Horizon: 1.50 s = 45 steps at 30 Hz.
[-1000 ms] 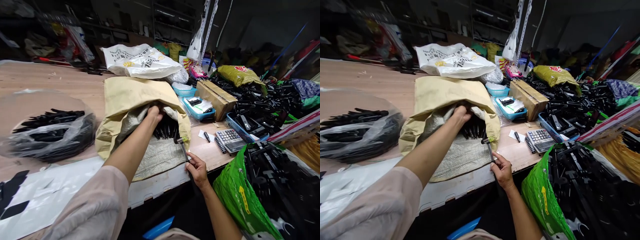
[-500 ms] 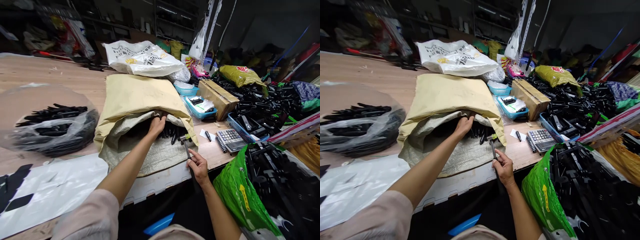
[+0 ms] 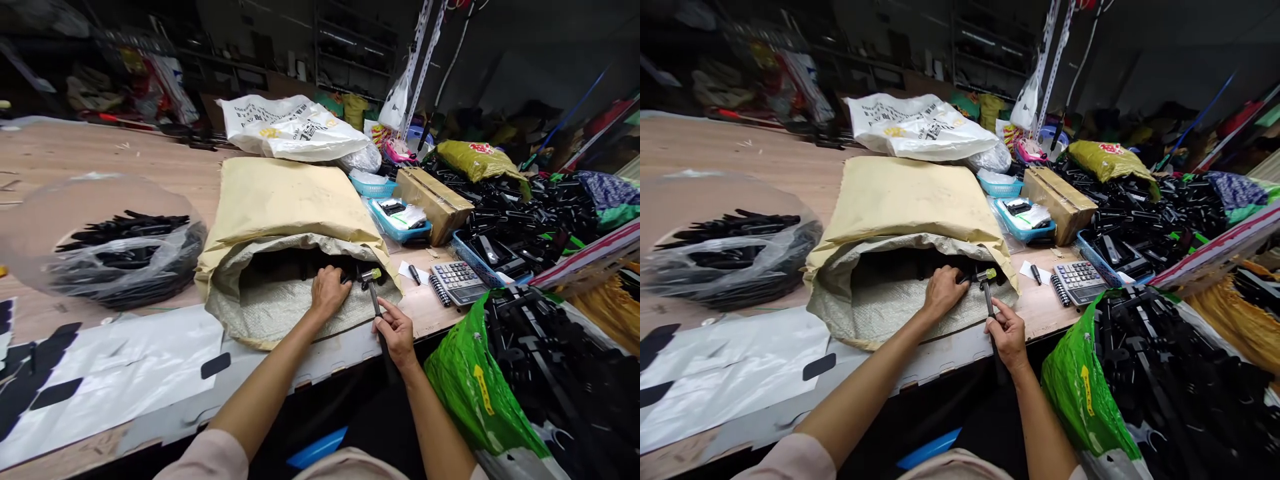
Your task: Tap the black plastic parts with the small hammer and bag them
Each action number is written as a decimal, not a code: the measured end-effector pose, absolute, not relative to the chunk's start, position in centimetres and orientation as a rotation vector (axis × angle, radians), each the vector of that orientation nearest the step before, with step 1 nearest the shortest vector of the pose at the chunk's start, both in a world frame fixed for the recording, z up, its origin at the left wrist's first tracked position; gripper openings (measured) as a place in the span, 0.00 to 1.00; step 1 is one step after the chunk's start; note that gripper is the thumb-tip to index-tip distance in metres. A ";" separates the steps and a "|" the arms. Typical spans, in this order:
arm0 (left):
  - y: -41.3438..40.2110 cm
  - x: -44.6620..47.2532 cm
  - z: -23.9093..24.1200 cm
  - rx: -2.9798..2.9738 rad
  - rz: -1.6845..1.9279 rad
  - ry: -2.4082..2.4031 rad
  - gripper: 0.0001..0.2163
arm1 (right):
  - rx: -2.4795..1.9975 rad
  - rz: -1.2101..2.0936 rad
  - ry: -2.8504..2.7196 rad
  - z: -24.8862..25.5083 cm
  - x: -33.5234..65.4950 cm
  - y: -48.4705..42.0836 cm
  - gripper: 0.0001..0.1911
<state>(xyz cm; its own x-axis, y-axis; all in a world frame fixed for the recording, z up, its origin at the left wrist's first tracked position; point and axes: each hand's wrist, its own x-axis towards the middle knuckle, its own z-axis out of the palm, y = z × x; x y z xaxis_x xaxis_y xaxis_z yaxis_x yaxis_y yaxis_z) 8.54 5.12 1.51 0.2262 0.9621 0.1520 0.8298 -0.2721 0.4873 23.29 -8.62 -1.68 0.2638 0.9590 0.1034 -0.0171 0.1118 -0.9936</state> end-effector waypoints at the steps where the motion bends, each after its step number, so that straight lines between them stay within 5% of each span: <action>1: 4.8 7.8 1.7 2.204 0.592 1.640 0.09 | -1.219 0.949 -1.041 -1.7 23.3 -8.6 0.29; 11: -1.3 0.2 0.8 2.053 0.682 1.343 0.10 | -1.247 0.918 -1.161 -1.4 23.2 -8.7 0.27; 30: -1.3 0.6 0.0 2.020 0.842 1.327 0.07 | -1.475 0.506 -1.676 2.2 20.6 -13.1 0.26; 45: -1.4 0.8 0.8 1.976 0.766 1.374 0.03 | -1.423 0.497 -1.784 3.1 18.9 -13.0 0.25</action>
